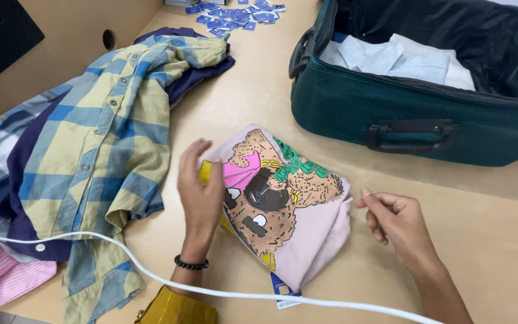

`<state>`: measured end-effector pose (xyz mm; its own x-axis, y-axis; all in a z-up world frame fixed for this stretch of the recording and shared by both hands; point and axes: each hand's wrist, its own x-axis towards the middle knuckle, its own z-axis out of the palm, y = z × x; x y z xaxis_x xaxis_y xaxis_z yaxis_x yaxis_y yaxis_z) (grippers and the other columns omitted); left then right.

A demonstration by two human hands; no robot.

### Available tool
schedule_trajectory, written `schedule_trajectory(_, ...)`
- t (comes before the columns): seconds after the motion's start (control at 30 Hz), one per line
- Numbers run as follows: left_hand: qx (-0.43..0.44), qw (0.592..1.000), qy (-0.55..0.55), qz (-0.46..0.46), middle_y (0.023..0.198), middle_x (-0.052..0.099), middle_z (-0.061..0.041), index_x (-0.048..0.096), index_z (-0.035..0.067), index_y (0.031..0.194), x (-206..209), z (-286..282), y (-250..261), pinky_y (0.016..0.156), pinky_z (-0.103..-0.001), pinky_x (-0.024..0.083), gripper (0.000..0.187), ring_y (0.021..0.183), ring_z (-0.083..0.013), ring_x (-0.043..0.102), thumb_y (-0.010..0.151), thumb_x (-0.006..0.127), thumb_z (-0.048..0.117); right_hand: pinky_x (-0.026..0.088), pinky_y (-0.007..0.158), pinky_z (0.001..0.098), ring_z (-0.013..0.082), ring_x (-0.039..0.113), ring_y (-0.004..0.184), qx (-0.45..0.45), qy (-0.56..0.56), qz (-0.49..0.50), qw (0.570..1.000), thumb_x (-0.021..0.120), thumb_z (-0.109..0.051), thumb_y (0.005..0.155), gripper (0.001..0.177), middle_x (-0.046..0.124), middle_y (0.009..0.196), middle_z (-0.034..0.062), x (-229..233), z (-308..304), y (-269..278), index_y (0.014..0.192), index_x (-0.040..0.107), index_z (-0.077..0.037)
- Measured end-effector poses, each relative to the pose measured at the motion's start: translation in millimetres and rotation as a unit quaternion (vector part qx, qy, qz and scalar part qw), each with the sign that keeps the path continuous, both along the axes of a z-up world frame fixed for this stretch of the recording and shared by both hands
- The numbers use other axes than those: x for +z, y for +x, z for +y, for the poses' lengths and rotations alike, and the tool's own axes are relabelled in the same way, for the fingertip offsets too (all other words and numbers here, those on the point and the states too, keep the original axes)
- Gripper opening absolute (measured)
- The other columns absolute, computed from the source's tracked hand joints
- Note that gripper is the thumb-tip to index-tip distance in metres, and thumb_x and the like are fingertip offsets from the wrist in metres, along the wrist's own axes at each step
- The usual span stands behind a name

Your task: The person folds a light pink t-shirt on a table and places it into an open green suitcase. The person then picks up a blue and yellow plaid shirt and begins buttoning it.

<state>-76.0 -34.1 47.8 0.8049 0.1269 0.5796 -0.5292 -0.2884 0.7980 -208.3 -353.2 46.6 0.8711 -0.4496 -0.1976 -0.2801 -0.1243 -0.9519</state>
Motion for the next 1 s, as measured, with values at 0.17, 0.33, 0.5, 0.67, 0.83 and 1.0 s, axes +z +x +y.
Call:
schedule_trajectory(0.17,-0.202,0.945,0.200,0.159,0.099,0.074,-0.012,0.072,0.005,0.099,28.0,-50.8,-37.1,0.082,-0.038,0.055,0.031,0.090,-0.0272,0.072,0.088,0.070,0.033,0.037,0.042,0.0262,0.0100,0.050,0.045,0.072,-0.105,0.091,0.988,0.071,-0.027,0.091,0.031,0.065,0.057,0.0022,17.4,30.0,-5.7,0.082,0.080,0.001)
schedule_trajectory(0.33,-0.245,0.928,0.277,-0.042,0.085,0.067,-0.019,0.066,-0.002,0.091,15.9,-94.4,-69.6,0.068,-0.047,0.051,0.043,0.081,-0.0362,0.067,0.072,0.080,0.033,0.048,0.050,0.0256,0.0076,0.059,0.063,0.108,-0.194,-0.027,0.975,0.076,-0.017,0.085,0.018,0.070,0.092,0.0033,20.9,24.1,-2.8,0.096,0.080,-0.003)
schedule_trajectory(0.5,-0.285,0.939,0.161,0.103,0.082,0.068,-0.011,0.069,0.004,0.091,-0.6,-85.8,-56.8,0.067,-0.038,0.052,0.018,0.075,-0.0266,0.068,0.087,0.070,0.021,0.055,0.067,0.0233,0.0068,0.065,0.085,0.160,-0.200,-0.094,0.962,0.077,-0.015,0.084,0.027,0.068,0.122,0.0001,11.1,16.2,2.0,0.108,0.075,-0.005)
schedule_trajectory(0.67,-0.361,0.874,-0.188,0.265,0.073,0.055,0.001,0.061,0.002,0.087,3.3,-59.3,-26.2,0.056,-0.026,0.039,0.009,0.064,-0.0066,0.049,0.091,0.061,0.010,0.053,0.063,0.0246,0.0095,0.062,0.076,0.173,-0.164,-0.040,0.970,0.080,-0.018,0.080,0.047,0.072,0.106,-0.0001,15.8,23.1,3.3,0.124,0.070,-0.009)
schedule_trajectory(0.83,-0.411,0.852,-0.202,0.254,0.072,0.055,0.002,0.059,0.002,0.084,3.8,-53.3,-25.9,0.057,-0.024,0.036,0.008,0.065,-0.0056,0.047,0.086,0.056,0.009,0.049,0.059,0.0292,0.0140,0.056,0.067,0.187,-0.308,-0.014,0.933,0.086,-0.020,0.077,0.048,0.068,0.093,0.0016,20.2,27.2,6.1,0.122,0.073,-0.010)
schedule_trajectory(1.0,-0.457,0.838,-0.236,0.181,0.078,0.051,0.000,0.055,0.002,0.085,1.5,-56.1,-29.6,0.063,-0.025,0.035,0.007,0.071,-0.0072,0.043,0.083,0.055,0.008,0.052,0.068,0.0299,0.0135,0.066,0.076,0.273,-0.292,-0.057,0.915,0.081,-0.015,0.078,0.017,0.074,0.091,0.0016,26.2,11.1,20.0,0.094,0.079,-0.008)
